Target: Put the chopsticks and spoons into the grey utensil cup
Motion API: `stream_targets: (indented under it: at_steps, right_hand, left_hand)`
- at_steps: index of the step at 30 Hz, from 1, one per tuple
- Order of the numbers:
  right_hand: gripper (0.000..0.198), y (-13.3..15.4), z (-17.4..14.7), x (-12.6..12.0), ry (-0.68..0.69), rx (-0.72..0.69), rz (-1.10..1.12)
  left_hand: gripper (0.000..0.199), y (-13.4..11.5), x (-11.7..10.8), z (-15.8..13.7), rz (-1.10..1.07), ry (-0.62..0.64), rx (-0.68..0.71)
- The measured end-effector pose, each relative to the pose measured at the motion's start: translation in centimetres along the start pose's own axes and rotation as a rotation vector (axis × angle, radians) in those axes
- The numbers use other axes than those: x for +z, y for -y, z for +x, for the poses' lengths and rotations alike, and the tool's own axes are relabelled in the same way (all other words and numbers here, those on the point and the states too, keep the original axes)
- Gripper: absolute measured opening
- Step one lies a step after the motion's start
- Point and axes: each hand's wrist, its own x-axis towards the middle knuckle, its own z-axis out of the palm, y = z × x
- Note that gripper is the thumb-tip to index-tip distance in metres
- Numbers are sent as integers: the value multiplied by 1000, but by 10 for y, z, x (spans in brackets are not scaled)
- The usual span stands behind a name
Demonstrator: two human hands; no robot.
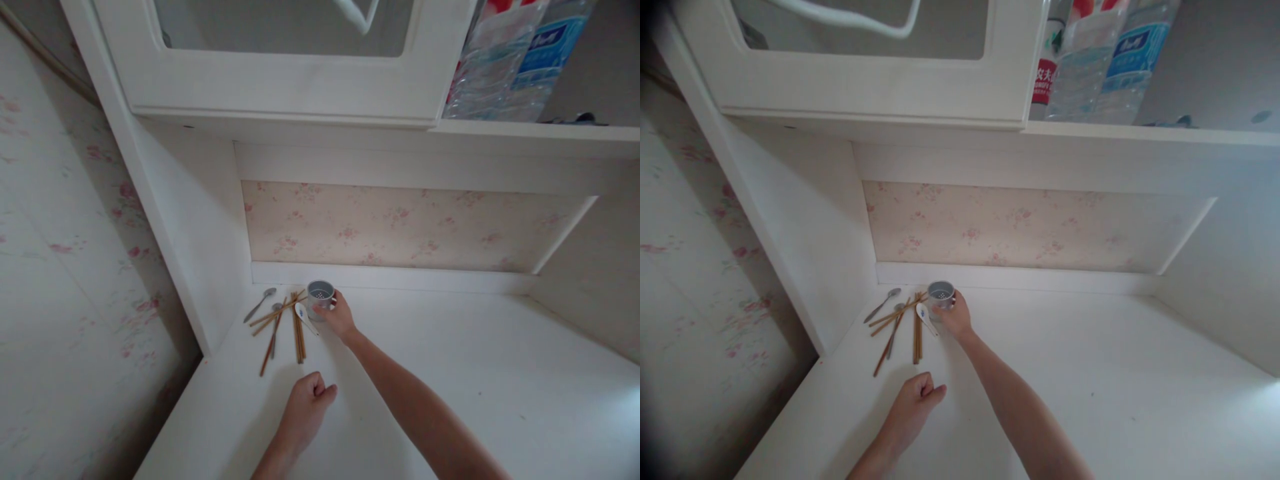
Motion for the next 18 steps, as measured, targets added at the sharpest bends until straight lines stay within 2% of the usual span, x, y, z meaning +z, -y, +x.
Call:
stream_targets:
  at_steps: [7, 13, 15, 18]
  right_hand:
    - [66, 6, 5, -12, 38, -5, -15]
    - [92, 12, -13, -32, 33, 82, 4]
    - [84, 14, -31, -43, 13, 115, 9]
    - [59, 24, -71, -67, 39, 168, 70]
  left_hand:
    - [35, 6, 0, 1, 3, -5, 14]
    - [36, 3, -1, 0, -2, 5, 21]
    - [36, 1, -1, 0, -2, 9, 24]
    - [36, 0, -2, 0, 5, 9, 22]
